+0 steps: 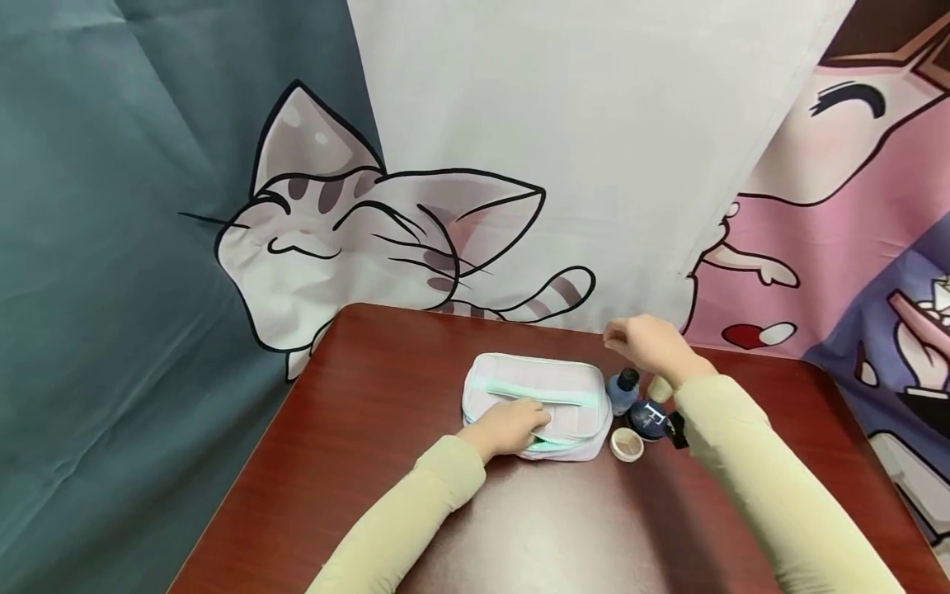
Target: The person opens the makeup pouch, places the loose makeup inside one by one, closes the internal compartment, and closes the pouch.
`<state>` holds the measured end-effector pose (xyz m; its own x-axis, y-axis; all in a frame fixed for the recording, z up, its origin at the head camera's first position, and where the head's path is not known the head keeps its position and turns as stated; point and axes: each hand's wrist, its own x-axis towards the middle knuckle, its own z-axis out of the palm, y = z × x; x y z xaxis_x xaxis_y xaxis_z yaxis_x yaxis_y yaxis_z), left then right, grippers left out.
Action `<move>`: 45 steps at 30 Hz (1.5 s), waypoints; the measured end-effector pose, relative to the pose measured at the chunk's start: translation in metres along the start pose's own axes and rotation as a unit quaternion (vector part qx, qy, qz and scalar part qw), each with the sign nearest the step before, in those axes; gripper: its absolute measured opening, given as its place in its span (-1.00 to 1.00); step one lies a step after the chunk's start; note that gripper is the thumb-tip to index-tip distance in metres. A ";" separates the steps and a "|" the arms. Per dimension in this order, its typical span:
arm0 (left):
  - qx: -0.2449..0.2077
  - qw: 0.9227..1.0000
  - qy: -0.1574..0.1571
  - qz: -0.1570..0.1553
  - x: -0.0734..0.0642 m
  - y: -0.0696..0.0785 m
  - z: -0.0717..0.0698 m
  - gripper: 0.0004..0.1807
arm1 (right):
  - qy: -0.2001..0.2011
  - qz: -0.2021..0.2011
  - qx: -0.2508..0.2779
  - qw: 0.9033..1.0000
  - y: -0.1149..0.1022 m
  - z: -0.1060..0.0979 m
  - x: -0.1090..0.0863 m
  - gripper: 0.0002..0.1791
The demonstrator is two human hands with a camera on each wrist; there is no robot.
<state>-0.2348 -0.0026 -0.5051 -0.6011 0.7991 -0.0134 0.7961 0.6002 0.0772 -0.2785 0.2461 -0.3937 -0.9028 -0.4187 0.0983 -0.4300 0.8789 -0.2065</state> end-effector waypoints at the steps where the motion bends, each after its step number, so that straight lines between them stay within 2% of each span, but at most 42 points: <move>1: 0.003 1.000 0.012 0.004 -0.001 -0.001 -0.001 -0.80 | 0.000 0.007 0.006 1.000 0.004 -0.001 -0.006 -0.94; 6: 0.001 0.999 0.041 0.026 -0.011 -0.010 -0.009 -0.80 | 0.020 0.050 0.044 0.998 0.019 -0.004 -0.040 -0.93; 8: -0.022 0.998 0.053 0.021 -0.017 -0.019 -0.012 -0.64 | 0.039 0.069 0.055 0.995 0.023 -0.003 -0.054 -0.89; 10: -0.063 0.996 0.067 -0.003 -0.024 -0.032 -0.014 -0.47 | 0.063 0.085 0.064 0.992 0.029 -0.001 -0.068 -0.87; 12: -0.111 0.990 0.079 -0.042 -0.033 -0.048 -0.015 -0.40 | 0.086 0.098 0.074 0.989 0.034 0.001 -0.080 -0.87; 15: -0.160 0.979 0.076 -0.104 -0.048 -0.070 -0.014 -0.50 | 0.103 0.115 0.097 0.983 0.042 0.004 -0.096 -0.87; 17: -0.170 0.975 0.061 -0.130 -0.055 -0.082 -0.012 -0.62 | 0.104 0.126 0.108 0.981 0.045 0.007 -0.103 -0.85; 20: -0.182 0.971 0.035 -0.153 -0.060 -0.093 -0.008 -0.59 | 0.103 0.144 0.114 0.978 0.049 0.013 -0.111 -0.84; 25: -0.210 0.960 0.011 -0.187 -0.057 -0.096 -0.001 -0.46 | 0.107 0.164 0.120 0.973 0.052 0.026 -0.118 -0.86; 28: -0.194 0.964 0.002 -0.180 -0.058 -0.099 0.000 -0.43 | 0.108 0.171 0.124 0.971 0.051 0.033 -0.121 -0.87; 32: -0.159 0.976 0.023 -0.150 -0.064 -0.103 0.001 -0.60 | 0.113 0.179 0.127 0.969 0.050 0.038 -0.126 -0.86; 34: -0.159 0.976 0.046 -0.144 -0.067 -0.105 0.001 -0.71 | 0.116 0.186 0.126 0.967 0.050 0.040 -0.128 -0.84; 38: -0.173 0.970 0.098 -0.138 -0.070 -0.108 0.001 -0.88 | 0.141 0.194 0.118 0.964 0.053 0.044 -0.131 -0.85; 40: -0.187 0.966 0.114 -0.138 -0.070 -0.109 0.002 -0.93 | 0.154 0.191 0.114 0.963 0.054 0.046 -0.132 -0.87; 42: -0.217 0.957 0.129 -0.146 -0.069 -0.109 0.003 -0.94 | 0.164 0.184 0.111 0.963 0.055 0.047 -0.132 -0.89; 43: -0.238 0.949 0.135 -0.154 -0.067 -0.109 0.003 -0.94 | 0.168 0.180 0.111 0.963 0.055 0.047 -0.133 -0.90; 45: -0.292 0.929 0.150 -0.170 -0.065 -0.109 0.003 -0.93 | 0.172 0.176 0.107 0.963 0.056 0.047 -0.135 -0.91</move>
<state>-0.2822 -0.1194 -0.5153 -0.8735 0.4677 0.1355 0.4352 0.6252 0.6479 -0.1808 0.3409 -0.4638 -0.9551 0.0302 0.2947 -0.1202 0.8698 -0.4786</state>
